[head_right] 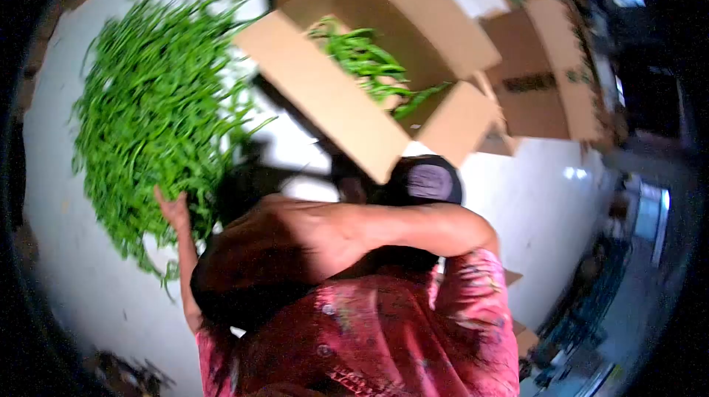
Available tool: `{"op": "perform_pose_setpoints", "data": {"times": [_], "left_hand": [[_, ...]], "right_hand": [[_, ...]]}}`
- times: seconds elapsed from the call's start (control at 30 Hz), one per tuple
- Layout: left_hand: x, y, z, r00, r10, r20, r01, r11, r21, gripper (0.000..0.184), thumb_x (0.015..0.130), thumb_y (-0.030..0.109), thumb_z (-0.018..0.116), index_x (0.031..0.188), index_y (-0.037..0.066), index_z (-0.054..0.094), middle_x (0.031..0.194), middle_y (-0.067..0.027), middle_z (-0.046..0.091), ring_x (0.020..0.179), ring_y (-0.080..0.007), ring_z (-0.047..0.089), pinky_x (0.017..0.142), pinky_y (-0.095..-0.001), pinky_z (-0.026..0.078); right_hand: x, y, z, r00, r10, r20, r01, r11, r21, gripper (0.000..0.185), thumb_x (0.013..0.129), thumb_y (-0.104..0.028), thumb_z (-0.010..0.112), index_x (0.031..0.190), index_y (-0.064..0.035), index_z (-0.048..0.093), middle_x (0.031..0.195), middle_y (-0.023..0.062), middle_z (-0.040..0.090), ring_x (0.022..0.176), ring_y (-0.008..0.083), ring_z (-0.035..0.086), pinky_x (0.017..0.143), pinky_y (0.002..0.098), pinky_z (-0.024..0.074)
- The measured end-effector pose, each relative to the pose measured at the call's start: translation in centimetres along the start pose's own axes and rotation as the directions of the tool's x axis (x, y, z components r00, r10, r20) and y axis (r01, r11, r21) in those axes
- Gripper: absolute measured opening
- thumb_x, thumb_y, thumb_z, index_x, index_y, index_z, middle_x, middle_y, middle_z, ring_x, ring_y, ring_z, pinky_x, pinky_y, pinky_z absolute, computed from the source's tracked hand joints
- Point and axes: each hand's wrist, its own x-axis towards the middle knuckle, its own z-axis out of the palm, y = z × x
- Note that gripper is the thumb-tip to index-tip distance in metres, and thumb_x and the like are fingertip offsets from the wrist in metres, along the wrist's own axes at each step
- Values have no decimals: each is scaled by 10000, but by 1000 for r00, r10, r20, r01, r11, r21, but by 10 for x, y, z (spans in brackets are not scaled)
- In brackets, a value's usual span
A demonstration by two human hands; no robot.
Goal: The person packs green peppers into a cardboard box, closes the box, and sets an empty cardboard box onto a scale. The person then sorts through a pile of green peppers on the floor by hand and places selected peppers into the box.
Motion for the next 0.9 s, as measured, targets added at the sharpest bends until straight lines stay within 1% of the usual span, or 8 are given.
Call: {"op": "perform_pose_setpoints", "data": {"times": [0.1, 0.17, 0.23, 0.27, 0.33, 0.4, 0.6, 0.9], "left_hand": [[-2, 64, -24, 989, -145, 37, 146, 989, -27, 764, 735, 23, 726, 1418, 8, 383, 1407, -194, 443, 1251, -282, 436, 1089, -355, 305], [0, 51, -37, 975, -220, 32, 221, 944, -246, 728, 766, 51, 726, 1410, 9, 388, 1337, -167, 491, 1130, -261, 503, 1001, -354, 395], [-13, 127, -68, 960, -280, 3, 258, 877, -406, 699, 784, 55, 729, 1396, 15, 394, 1248, -147, 548, 1019, -244, 554, 912, -350, 466], [-12, 130, -74, 923, -385, -12, 307, 754, -581, 709, 793, 59, 714, 1410, 16, 366, 1240, -151, 553, 979, -252, 559, 872, -362, 487], [5, 117, -105, 881, -425, -207, 351, 882, -316, 853, 766, 189, 765, 1459, 42, 291, 1252, -176, 545, 993, -270, 565, 865, -411, 498], [28, 90, -135, 898, -383, -219, 310, 901, -303, 918, 747, 246, 786, 1471, 38, 260, 1228, -184, 562, 1017, -271, 570, 887, -409, 494], [33, 189, -156, 913, -342, -223, 123, 752, -648, 842, 790, 180, 753, 1449, 38, 248, 1197, -188, 583, 1024, -264, 580, 870, -404, 514], [-8, 316, -143, 991, -117, -60, 28, 634, -773, 739, 843, 111, 711, 1413, 39, 245, 1157, -191, 608, 1023, -253, 591, 850, -400, 537]], "right_hand": [[8, -28, 21, 957, -253, -144, 285, 912, 295, 189, 973, -132, 529, 1047, 9, 631, 932, 142, 647, 866, 301, 643, 753, 350, 500], [11, -46, 34, 904, -370, -215, 427, 813, 397, 193, 974, -131, 527, 1059, 13, 623, 940, 144, 645, 873, 294, 643, 752, 344, 506], [13, -64, 45, 862, -453, -226, 506, 748, 430, 198, 974, -130, 525, 1071, 18, 615, 947, 147, 644, 879, 286, 642, 752, 338, 511], [13, -70, 49, 845, -485, -224, 532, 722, 444, 201, 975, -130, 524, 1077, 20, 611, 951, 149, 643, 883, 283, 642, 751, 335, 514], [14, -82, 58, 817, -539, -204, 566, 682, 463, 206, 975, -129, 523, 1088, 24, 602, 958, 151, 642, 890, 275, 642, 751, 328, 519], [16, -92, 67, 789, -586, -182, 590, 644, 487, 213, 976, -128, 521, 1100, 28, 594, 965, 154, 641, 897, 268, 641, 750, 322, 525], [14, -122, 85, 716, -686, -127, 625, 551, 552, 236, 978, -126, 515, 1135, 41, 570, 987, 162, 636, 917, 246, 640, 748, 303, 541], [6, -150, 101, 626, -779, -11, 613, 483, 625, 277, 981, -123, 507, 1188, 60, 533, 1020, 175, 630, 949, 213, 639, 745, 275, 565]]}}
